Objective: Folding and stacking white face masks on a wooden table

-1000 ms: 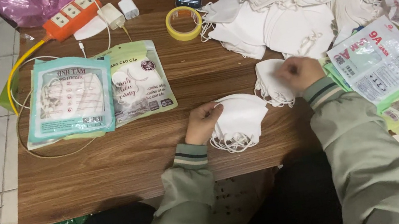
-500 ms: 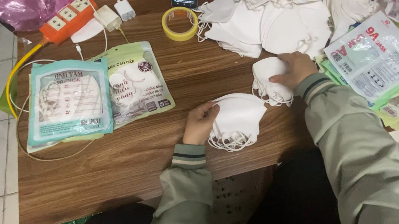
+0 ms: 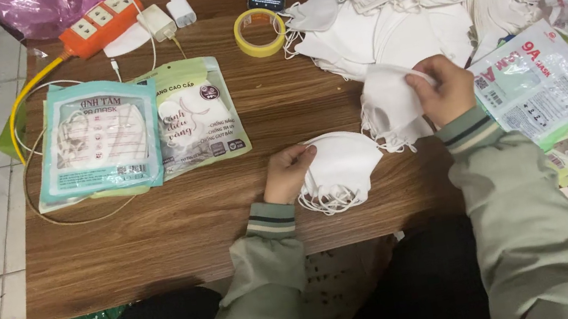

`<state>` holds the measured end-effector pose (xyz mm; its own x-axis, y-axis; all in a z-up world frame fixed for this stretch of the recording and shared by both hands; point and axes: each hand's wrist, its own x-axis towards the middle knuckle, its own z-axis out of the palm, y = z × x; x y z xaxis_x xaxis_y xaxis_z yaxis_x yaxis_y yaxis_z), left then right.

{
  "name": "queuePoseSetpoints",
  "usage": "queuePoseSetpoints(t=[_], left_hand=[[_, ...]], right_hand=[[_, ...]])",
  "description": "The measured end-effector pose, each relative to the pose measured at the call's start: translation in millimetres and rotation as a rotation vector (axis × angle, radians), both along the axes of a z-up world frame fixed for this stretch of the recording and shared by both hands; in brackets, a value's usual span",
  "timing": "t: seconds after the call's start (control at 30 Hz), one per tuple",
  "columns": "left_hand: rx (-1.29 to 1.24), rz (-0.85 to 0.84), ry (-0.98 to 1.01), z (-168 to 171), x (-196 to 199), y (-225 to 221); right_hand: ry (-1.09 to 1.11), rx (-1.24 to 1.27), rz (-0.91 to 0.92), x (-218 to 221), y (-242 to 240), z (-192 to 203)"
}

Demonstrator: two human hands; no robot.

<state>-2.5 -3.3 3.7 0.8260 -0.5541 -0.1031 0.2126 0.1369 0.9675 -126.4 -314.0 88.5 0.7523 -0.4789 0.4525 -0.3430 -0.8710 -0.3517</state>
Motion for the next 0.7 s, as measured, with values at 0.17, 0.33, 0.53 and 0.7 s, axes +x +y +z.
queuePoseSetpoints(t=[0.17, 0.33, 0.53, 0.7], left_hand=[[0.008, -0.02, 0.048, 6, 0, 2], [-0.029, -0.012, 0.08, -2, 1, 0], [-0.025, -0.016, 0.12, 16, -4, 4], [0.027, -0.001, 0.022, -15, 3, -4]], right_hand=[[-0.085, 0.738, 0.305, 4, 49, 36], [0.057, 0.849, 0.427, 17, 87, -3], [0.189, 0.856, 0.402, 26, 93, -23], [0.248, 0.687, 0.455, 2, 89, 7]])
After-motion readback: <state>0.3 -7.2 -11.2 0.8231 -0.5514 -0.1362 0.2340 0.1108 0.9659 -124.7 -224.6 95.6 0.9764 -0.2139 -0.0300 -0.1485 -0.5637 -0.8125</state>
